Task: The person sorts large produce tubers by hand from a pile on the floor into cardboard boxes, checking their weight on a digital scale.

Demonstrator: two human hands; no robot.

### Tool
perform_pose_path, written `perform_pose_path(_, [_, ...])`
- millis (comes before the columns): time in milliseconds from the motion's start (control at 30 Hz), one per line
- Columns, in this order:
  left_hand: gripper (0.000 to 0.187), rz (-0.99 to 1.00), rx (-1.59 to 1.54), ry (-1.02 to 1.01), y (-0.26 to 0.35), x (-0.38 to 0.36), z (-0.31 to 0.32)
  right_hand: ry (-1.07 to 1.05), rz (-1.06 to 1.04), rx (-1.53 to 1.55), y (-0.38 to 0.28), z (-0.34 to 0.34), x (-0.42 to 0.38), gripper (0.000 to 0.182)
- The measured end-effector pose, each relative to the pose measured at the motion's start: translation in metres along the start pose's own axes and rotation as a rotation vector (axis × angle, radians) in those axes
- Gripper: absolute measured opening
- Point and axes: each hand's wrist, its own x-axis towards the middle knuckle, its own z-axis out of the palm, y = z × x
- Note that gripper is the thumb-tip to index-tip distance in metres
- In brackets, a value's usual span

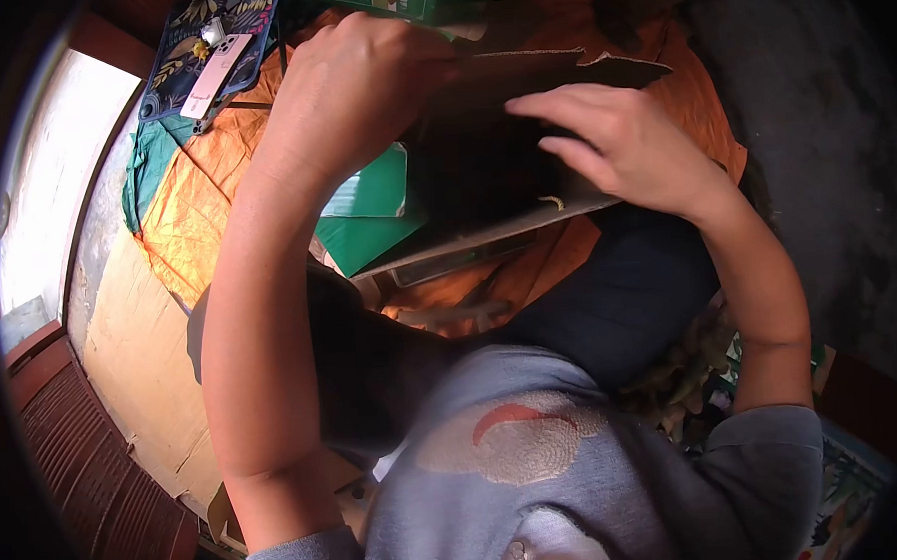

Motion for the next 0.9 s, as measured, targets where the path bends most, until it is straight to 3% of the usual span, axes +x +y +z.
perform_pose_path(33, [0.014, -0.005, 0.002, -0.027, 0.002, 0.000, -0.002, 0.189, 0.012, -0.006, 0.001, -0.016, -0.016, 0.031])
perform_pose_path(100, [0.014, 0.033, -0.015, -0.001, 0.003, -0.002, -0.003, 0.439, 0.247, 0.073, 0.004, -0.049, -0.054, 0.031])
perform_pose_path(167, [0.015, 0.075, -0.037, 0.007, 0.003, -0.002, -0.004, 0.657, 0.452, -0.050, 0.017, -0.071, -0.104, 0.027])
perform_pose_path(233, [0.021, -0.014, -0.095, 0.005, 0.006, -0.004, -0.010, 0.747, 0.603, -0.021, 0.038, -0.080, -0.161, 0.025])
perform_pose_path(333, [0.027, 0.032, -0.121, 0.083, -0.021, -0.003, -0.013, 0.644, 0.780, -0.035, 0.052, -0.061, -0.230, 0.024])
perform_pose_path(367, [0.027, -0.069, -0.126, 0.072, -0.027, -0.004, -0.017, 0.593, 0.849, -0.042, 0.054, -0.051, -0.257, 0.024])
perform_pose_path(400, [0.029, 0.134, -0.001, 0.071, -0.043, -0.005, -0.022, 0.545, 0.889, -0.026, 0.058, -0.038, -0.281, 0.025])
perform_pose_path(433, [0.033, 0.063, -0.117, 0.059, -0.058, 0.001, -0.025, 0.498, 0.926, -0.009, 0.061, -0.023, -0.304, 0.025])
perform_pose_path(467, [0.035, 0.147, -0.078, 0.070, -0.062, 0.001, -0.028, 0.455, 1.002, 0.017, 0.062, -0.007, -0.326, 0.026])
perform_pose_path(500, [0.032, 0.128, 0.003, 0.122, -0.043, 0.000, -0.029, 0.419, 1.069, 0.046, 0.062, 0.009, -0.347, 0.026])
perform_pose_path(700, [0.033, -0.104, 0.042, 0.195, -0.073, -0.019, -0.045, 0.084, 1.329, 0.251, 0.052, 0.114, -0.453, 0.028])
perform_pose_path(800, [0.034, -0.172, 0.036, 0.204, -0.081, -0.025, -0.047, -0.065, 1.547, 0.331, 0.045, 0.174, -0.511, 0.030])
perform_pose_path(833, [0.034, -0.190, 0.033, 0.209, -0.082, -0.027, -0.049, -0.279, 1.625, 0.261, 0.043, 0.183, -0.521, 0.028])
perform_pose_path(867, [0.034, -0.206, 0.031, 0.211, -0.084, -0.028, -0.049, -0.286, 1.727, 0.226, 0.035, 0.194, -0.530, 0.027])
perform_pose_path(900, [0.034, -0.220, 0.029, 0.216, -0.084, -0.029, -0.050, -0.170, 2.045, 0.408, 0.029, 0.224, -0.563, 0.030])
